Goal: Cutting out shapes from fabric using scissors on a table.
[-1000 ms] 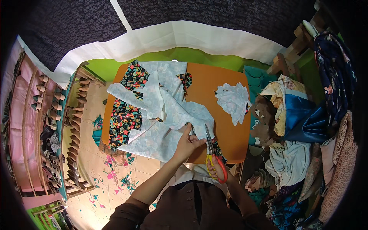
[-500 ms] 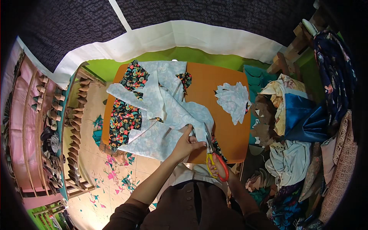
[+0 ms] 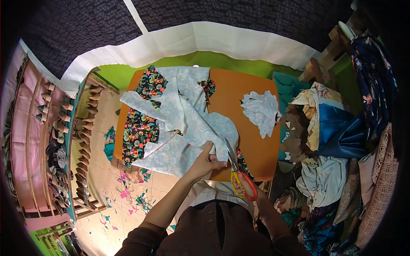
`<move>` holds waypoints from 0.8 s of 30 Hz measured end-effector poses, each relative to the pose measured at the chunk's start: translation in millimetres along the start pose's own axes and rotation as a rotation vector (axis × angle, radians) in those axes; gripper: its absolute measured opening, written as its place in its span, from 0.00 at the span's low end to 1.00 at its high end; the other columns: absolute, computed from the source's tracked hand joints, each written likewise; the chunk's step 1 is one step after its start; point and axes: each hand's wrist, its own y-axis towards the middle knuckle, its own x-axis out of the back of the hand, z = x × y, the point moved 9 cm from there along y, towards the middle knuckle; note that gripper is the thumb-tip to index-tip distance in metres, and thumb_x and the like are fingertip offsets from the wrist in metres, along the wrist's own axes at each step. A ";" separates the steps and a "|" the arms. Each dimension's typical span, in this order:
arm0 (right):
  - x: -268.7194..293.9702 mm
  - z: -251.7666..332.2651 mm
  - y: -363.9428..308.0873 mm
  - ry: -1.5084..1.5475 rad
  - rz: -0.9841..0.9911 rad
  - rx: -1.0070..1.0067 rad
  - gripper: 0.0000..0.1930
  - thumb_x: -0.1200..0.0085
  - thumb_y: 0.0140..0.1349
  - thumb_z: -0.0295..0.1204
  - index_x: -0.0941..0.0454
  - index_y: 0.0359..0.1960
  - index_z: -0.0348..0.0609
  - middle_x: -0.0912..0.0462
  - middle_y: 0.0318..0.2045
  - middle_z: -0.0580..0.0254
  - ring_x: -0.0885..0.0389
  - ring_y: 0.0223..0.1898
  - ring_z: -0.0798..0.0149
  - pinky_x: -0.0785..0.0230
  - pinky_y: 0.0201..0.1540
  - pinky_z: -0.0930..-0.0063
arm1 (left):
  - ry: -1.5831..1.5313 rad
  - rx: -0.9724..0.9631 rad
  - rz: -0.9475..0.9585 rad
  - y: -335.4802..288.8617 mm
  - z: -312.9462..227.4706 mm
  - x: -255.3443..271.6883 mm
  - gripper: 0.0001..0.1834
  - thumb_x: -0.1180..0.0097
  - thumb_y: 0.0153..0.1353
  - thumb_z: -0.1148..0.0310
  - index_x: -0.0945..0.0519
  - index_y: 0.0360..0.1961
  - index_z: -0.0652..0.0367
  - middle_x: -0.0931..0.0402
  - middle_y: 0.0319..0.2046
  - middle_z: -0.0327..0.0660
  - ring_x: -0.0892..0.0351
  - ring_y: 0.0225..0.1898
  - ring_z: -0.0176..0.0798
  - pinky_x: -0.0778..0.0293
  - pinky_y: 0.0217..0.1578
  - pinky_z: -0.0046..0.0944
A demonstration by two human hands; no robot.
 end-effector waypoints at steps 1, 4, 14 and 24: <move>-0.3 -0.1 0.4 -0.007 0.003 0.002 0.22 0.69 0.60 0.53 0.42 0.22 0.48 0.44 0.14 0.75 0.49 0.11 0.81 0.55 0.11 0.87 | -0.001 -0.001 -0.002 -0.4 1.3 1.3 0.51 0.41 0.44 0.80 0.69 0.58 0.71 0.33 0.16 0.34 0.33 0.21 0.26 0.35 0.25 0.22; 1.0 1.6 -1.1 -0.082 0.028 0.030 0.22 0.68 0.59 0.54 0.42 0.21 0.48 0.43 0.13 0.75 0.48 0.10 0.81 0.55 0.11 0.87 | -0.031 -0.004 0.014 -2.2 6.0 3.2 0.51 0.41 0.44 0.79 0.69 0.58 0.71 0.35 0.16 0.33 0.34 0.20 0.25 0.36 0.24 0.22; 5.5 11.2 -7.3 -0.260 -0.070 0.062 0.23 0.61 0.57 0.52 0.40 0.17 0.47 0.42 0.11 0.75 0.44 0.10 0.80 0.50 0.12 0.85 | -0.325 -0.058 -0.234 -3.1 14.5 15.4 0.41 0.42 0.48 0.72 0.56 0.56 0.72 0.34 0.23 0.33 0.34 0.26 0.25 0.37 0.28 0.21; 13.9 -31.3 2.0 -0.260 0.028 0.009 0.18 0.61 0.59 0.49 0.38 0.33 0.45 0.38 0.21 0.73 0.42 0.18 0.79 0.47 0.19 0.86 | -0.271 -0.094 -0.471 -9.3 24.4 22.3 0.34 0.44 0.50 0.74 0.48 0.53 0.73 0.31 0.21 0.35 0.34 0.22 0.24 0.40 0.19 0.23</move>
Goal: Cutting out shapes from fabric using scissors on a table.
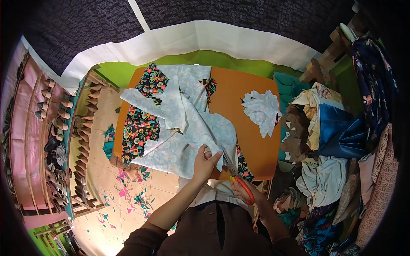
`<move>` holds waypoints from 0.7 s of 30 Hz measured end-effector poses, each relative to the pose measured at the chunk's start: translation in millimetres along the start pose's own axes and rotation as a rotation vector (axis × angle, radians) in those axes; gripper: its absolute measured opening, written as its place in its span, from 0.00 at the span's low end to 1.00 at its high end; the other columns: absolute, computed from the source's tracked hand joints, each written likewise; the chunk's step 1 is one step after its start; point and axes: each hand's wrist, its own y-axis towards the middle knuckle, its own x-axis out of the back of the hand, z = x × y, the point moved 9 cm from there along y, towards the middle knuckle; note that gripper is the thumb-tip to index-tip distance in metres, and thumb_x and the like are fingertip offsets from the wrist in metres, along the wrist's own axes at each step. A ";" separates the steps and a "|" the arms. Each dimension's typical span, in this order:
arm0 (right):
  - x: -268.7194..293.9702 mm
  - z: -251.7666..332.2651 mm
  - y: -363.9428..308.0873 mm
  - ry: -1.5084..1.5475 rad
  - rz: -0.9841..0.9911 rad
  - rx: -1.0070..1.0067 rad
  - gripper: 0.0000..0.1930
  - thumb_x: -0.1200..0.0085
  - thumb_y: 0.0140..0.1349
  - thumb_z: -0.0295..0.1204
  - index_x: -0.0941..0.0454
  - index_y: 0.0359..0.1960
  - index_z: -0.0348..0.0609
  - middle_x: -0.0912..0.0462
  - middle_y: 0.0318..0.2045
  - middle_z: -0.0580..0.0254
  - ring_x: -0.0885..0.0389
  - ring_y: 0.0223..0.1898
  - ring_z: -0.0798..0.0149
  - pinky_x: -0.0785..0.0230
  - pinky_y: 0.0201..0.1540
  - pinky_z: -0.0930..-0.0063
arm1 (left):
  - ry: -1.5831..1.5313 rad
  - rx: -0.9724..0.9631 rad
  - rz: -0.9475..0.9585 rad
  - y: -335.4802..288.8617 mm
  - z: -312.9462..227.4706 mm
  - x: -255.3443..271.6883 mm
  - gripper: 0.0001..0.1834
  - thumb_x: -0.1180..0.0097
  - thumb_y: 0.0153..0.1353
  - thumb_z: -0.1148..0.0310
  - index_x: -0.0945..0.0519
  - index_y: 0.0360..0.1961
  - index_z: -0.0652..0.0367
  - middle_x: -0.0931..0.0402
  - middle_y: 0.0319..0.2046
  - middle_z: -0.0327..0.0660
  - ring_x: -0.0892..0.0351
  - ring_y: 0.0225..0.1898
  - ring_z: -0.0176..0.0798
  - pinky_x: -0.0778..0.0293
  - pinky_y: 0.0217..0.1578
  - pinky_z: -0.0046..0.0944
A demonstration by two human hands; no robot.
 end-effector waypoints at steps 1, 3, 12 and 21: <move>-7.0 2.3 0.3 0.049 0.071 0.045 0.19 0.62 0.60 0.48 0.38 0.36 0.44 0.38 0.23 0.72 0.40 0.21 0.79 0.45 0.21 0.85 | 0.000 0.000 0.001 -0.2 1.4 1.5 0.34 0.44 0.50 0.74 0.48 0.53 0.73 0.31 0.21 0.35 0.34 0.22 0.24 0.40 0.19 0.23; -8.4 8.2 1.4 -0.015 0.048 0.097 0.20 0.62 0.59 0.48 0.37 0.38 0.42 0.38 0.22 0.72 0.39 0.21 0.78 0.42 0.23 0.84 | 0.076 0.012 0.005 0.9 5.6 4.9 0.34 0.44 0.49 0.75 0.49 0.53 0.73 0.29 0.22 0.36 0.32 0.23 0.25 0.39 0.20 0.21; -29.9 32.0 -11.7 -0.015 0.188 0.023 0.27 0.72 0.60 0.53 0.39 0.43 0.39 0.38 0.27 0.68 0.38 0.27 0.74 0.38 0.30 0.80 | 0.032 -0.037 -0.026 1.4 -2.5 13.4 0.33 0.40 0.46 0.72 0.44 0.51 0.72 0.37 0.19 0.31 0.39 0.21 0.22 0.42 0.21 0.20; -32.5 28.7 8.9 0.038 0.175 0.076 0.25 0.72 0.61 0.51 0.39 0.41 0.39 0.39 0.25 0.68 0.38 0.25 0.75 0.38 0.29 0.81 | 0.066 -0.049 0.013 0.0 -1.4 15.3 0.33 0.39 0.46 0.72 0.43 0.50 0.72 0.42 0.17 0.29 0.42 0.20 0.21 0.43 0.20 0.20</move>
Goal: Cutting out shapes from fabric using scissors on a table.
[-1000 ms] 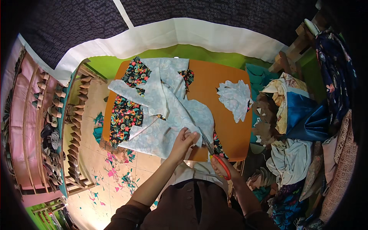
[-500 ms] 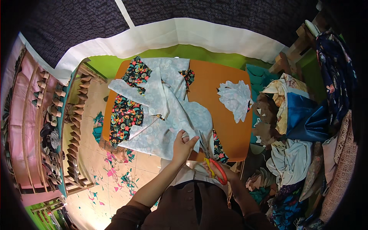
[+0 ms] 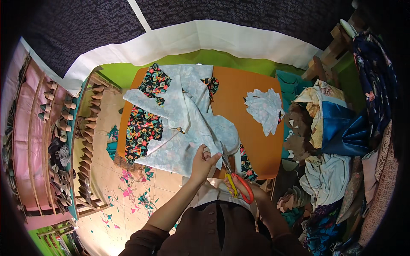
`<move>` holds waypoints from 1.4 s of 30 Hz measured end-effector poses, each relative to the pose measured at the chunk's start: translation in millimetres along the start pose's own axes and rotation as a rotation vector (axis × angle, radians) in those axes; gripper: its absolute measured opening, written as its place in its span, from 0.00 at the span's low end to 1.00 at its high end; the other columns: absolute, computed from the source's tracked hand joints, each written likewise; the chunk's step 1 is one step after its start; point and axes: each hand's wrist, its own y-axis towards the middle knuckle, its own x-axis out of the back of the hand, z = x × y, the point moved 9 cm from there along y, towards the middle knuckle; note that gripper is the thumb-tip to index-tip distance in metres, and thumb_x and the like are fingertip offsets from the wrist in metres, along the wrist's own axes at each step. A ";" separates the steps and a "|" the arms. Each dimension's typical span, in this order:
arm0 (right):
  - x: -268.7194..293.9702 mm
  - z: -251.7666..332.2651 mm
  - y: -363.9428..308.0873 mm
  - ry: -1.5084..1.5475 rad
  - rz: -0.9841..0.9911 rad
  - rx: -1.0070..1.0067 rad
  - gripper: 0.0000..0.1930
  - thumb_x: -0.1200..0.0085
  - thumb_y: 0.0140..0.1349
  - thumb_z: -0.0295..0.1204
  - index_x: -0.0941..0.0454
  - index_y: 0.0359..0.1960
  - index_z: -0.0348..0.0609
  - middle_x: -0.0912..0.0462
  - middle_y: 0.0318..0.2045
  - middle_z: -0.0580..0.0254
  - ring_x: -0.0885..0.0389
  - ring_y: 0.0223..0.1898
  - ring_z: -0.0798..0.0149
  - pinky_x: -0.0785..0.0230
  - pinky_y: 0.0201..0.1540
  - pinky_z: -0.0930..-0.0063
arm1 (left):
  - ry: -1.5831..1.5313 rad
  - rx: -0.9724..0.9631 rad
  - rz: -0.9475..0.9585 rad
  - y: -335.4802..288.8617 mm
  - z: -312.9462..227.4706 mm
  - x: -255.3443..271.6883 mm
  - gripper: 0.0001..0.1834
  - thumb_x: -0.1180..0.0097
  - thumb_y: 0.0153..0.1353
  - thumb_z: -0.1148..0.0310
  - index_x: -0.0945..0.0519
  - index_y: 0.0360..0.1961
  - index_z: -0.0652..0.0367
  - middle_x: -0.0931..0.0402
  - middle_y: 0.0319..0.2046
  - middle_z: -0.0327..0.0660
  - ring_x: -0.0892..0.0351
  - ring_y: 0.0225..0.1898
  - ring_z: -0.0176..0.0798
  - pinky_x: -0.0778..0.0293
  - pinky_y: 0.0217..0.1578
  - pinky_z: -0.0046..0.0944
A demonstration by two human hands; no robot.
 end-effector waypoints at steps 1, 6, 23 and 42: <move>0.9 -4.7 2.3 0.001 -0.009 -0.007 0.24 0.72 0.61 0.51 0.39 0.40 0.39 0.39 0.24 0.68 0.38 0.25 0.75 0.38 0.29 0.81 | 0.002 0.000 -0.001 -0.4 -0.3 0.6 0.33 0.39 0.46 0.72 0.43 0.50 0.72 0.42 0.17 0.29 0.42 0.20 0.21 0.43 0.20 0.20; -7.8 7.0 -4.8 -0.042 0.032 -0.021 0.24 0.72 0.61 0.51 0.39 0.41 0.40 0.39 0.25 0.68 0.38 0.26 0.75 0.38 0.29 0.80 | -0.044 0.009 -0.049 -2.2 1.5 6.4 0.31 0.40 0.46 0.74 0.42 0.49 0.69 0.40 0.17 0.29 0.41 0.19 0.21 0.43 0.20 0.20; -12.9 -5.9 4.5 0.306 0.120 -0.077 0.25 0.68 0.55 0.58 0.41 0.33 0.47 0.42 0.22 0.72 0.44 0.21 0.80 0.48 0.21 0.88 | -0.119 0.025 0.051 -7.6 -5.0 -2.5 0.19 0.43 0.48 0.77 0.41 0.36 0.57 0.29 0.22 0.35 0.33 0.23 0.23 0.38 0.22 0.22; 0.2 -7.2 -1.2 0.058 -0.066 -0.103 0.25 0.67 0.54 0.59 0.41 0.25 0.48 0.41 0.16 0.76 0.47 0.11 0.82 0.53 0.12 0.89 | -0.071 0.056 0.045 -6.8 -2.8 8.1 0.18 0.46 0.49 0.79 0.40 0.37 0.59 0.27 0.26 0.38 0.30 0.25 0.25 0.36 0.23 0.22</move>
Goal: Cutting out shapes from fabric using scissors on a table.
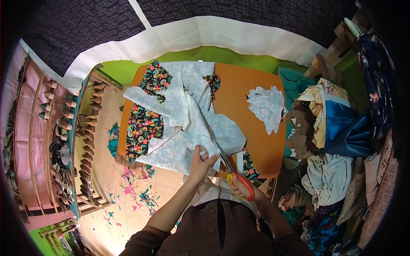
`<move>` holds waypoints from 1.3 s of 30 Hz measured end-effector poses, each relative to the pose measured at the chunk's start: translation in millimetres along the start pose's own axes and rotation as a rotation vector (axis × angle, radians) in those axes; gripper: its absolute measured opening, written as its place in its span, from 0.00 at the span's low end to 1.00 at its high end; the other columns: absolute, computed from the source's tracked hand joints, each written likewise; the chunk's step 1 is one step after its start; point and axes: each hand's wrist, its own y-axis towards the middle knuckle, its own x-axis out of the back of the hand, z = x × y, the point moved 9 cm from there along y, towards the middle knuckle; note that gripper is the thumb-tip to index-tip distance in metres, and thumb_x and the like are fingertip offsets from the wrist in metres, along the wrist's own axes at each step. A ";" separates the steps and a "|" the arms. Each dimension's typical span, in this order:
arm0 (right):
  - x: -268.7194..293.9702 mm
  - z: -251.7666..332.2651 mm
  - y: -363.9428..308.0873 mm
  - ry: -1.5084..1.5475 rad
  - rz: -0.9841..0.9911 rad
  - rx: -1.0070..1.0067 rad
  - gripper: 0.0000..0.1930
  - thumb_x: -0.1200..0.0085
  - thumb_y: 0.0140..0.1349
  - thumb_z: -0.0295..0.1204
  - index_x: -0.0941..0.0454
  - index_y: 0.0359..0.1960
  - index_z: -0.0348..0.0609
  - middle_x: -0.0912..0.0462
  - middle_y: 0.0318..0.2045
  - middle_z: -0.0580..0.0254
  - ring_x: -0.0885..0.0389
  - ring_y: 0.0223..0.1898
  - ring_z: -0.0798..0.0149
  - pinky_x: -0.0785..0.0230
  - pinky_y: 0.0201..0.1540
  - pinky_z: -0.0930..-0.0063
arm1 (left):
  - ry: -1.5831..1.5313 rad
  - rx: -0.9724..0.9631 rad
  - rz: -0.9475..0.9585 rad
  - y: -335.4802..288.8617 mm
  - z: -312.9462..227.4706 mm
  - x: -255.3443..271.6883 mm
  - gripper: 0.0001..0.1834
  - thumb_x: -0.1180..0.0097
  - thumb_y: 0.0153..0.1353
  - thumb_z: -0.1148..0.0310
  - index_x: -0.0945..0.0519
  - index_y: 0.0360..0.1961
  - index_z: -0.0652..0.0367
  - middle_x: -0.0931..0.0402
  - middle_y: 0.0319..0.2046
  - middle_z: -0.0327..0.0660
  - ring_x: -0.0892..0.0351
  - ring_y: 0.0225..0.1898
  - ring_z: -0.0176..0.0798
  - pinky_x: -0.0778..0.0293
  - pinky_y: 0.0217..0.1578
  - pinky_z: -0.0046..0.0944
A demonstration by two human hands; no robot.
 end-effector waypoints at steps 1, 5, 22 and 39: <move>1.1 -0.6 0.3 -0.007 -0.006 -0.002 0.25 0.67 0.54 0.59 0.41 0.25 0.48 0.41 0.15 0.76 0.46 0.11 0.82 0.53 0.12 0.89 | 0.000 0.001 0.000 -0.4 -1.3 -0.7 0.18 0.46 0.49 0.79 0.40 0.37 0.59 0.27 0.26 0.38 0.30 0.25 0.25 0.36 0.23 0.22; 3.4 11.9 -3.0 -0.101 -0.066 0.072 0.24 0.66 0.56 0.57 0.42 0.21 0.48 0.43 0.13 0.77 0.46 0.10 0.82 0.52 0.12 0.87 | -0.112 -0.019 -0.009 1.6 2.1 2.5 0.11 0.45 0.51 0.74 0.37 0.29 0.57 0.34 0.19 0.30 0.39 0.19 0.21 0.44 0.18 0.22; 11.2 -28.3 17.1 0.130 0.074 0.010 0.17 0.56 0.57 0.48 0.37 0.34 0.47 0.37 0.18 0.76 0.39 0.18 0.82 0.45 0.19 0.89 | -0.180 0.016 -0.278 -1.4 22.5 16.4 0.11 0.46 0.54 0.68 0.33 0.19 0.54 0.43 0.10 0.25 0.50 0.11 0.19 0.55 0.11 0.23; -13.6 -3.4 10.4 0.264 0.281 -0.073 0.20 0.52 0.55 0.47 0.40 0.35 0.46 0.38 0.23 0.73 0.40 0.19 0.81 0.45 0.19 0.89 | -0.327 -0.056 -0.181 1.3 5.5 23.0 0.03 0.55 0.57 0.73 0.34 0.32 0.56 0.30 0.23 0.34 0.32 0.21 0.25 0.36 0.18 0.25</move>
